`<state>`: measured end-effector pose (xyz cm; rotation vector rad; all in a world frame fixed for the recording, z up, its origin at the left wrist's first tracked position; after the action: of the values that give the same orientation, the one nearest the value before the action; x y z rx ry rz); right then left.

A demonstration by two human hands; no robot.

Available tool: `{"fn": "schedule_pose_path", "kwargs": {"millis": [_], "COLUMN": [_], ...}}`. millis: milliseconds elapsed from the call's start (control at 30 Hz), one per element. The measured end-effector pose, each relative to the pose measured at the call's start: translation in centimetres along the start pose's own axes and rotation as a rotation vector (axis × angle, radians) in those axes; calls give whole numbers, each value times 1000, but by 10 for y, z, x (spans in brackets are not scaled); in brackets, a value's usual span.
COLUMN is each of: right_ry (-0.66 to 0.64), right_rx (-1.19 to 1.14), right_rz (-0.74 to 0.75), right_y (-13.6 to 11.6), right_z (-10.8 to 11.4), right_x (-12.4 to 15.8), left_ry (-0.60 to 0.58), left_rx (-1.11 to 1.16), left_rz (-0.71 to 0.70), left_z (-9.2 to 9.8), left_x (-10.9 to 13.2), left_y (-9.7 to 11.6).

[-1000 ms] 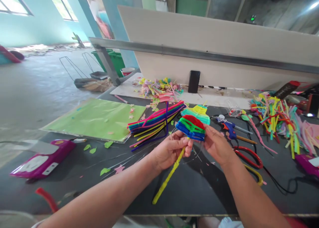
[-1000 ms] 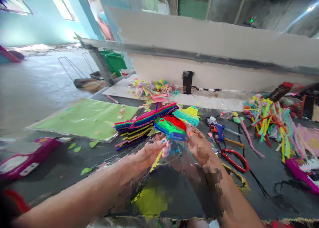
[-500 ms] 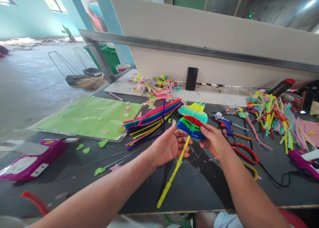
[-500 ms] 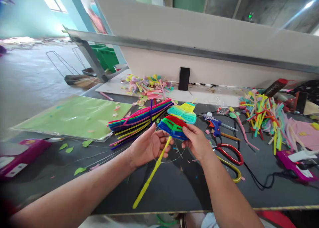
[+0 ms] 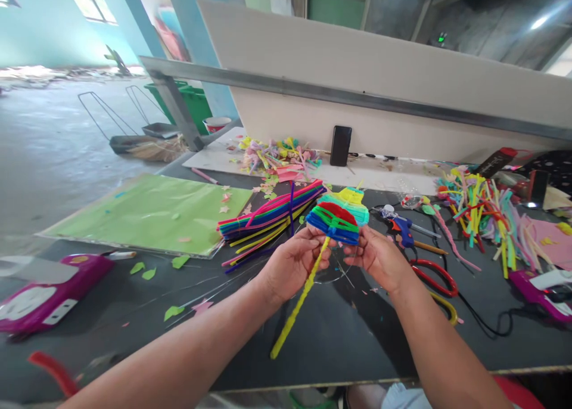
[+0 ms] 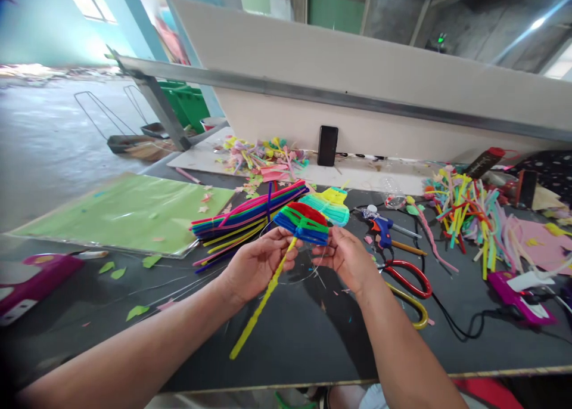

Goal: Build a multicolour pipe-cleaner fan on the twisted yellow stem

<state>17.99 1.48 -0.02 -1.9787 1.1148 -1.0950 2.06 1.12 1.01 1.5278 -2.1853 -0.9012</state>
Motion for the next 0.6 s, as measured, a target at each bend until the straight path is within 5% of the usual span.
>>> {"fn": "schedule_pose_path", "kwargs": {"millis": [133, 600], "right_ry": [-64, -28], "right_rx": [32, -217], "right_rz": [-101, -61], "right_y": [9, 13], "right_z": [-3, -9], "right_x": [-2, -2], "left_ry": [35, -37], "left_rx": [-17, 20], "left_rz": [-70, -4], "left_z": [5, -2], "left_x": [-2, 3], "left_y": [3, -8]}}
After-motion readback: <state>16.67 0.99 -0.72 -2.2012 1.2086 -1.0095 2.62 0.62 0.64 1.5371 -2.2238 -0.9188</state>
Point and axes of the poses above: each hand's wrist, its own x-axis away from the middle knuckle, its own z-axis out of the back of the hand, y = z × x, the point moved 5 cm from there along -x, towards the middle knuckle, and after that the axes turned 13 degrees about -z, right-handed, at the moved point
